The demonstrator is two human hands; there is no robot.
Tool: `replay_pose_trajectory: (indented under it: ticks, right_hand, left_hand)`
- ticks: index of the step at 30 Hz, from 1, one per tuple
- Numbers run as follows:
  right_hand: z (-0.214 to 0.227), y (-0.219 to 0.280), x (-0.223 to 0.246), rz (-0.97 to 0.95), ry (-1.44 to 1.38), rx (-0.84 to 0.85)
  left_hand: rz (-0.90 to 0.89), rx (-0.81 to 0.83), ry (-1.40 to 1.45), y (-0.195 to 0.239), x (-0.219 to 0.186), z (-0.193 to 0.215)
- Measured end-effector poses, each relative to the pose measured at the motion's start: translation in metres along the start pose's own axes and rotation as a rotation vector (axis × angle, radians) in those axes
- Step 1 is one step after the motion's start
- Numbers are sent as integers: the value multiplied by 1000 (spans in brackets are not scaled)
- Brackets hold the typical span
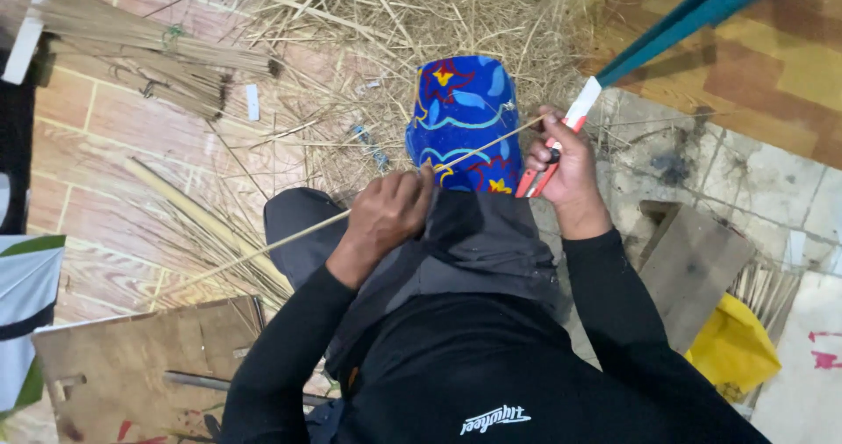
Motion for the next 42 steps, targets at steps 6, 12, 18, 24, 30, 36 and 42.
replay_pose_trajectory:
  ticks: [6,12,18,24,30,36,42]
  right_hand:
    - [64,-20,15,-89,-42,-55]
    - [128,-14,16,-109,-100,-141]
    - [155,-11,6,-143,-155,-205]
    - [164,-15,5,-145,-146,-229]
    - [121,-7,39,60,92,-291]
    - [-24,47,92,509,875,-245]
    - [-151,96,34,307,1680,32]
  left_hand:
    - [-168,-87,28,-39,-48,-46]
    - [-227,-141,143,-42,-109,-88]
    - [-242,-110,230,-54,-136,-111]
    - [-237,-53,299,-55,-136,-119]
    - [-119,248,355,-34,-108,-132]
    - [855,845,1003,59,-18,-148]
    - [1503,924,1310,129,-28,-120]
Point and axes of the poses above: each hand's wrist, its own y-axis away from the middle knuckle, its own z-axis out of the back of the hand, x = y × z, the point moved 10 cm from there along -y, towards the middle knuckle, and after that the axes turned 15 degrees about -y, right-handed, at the moved point
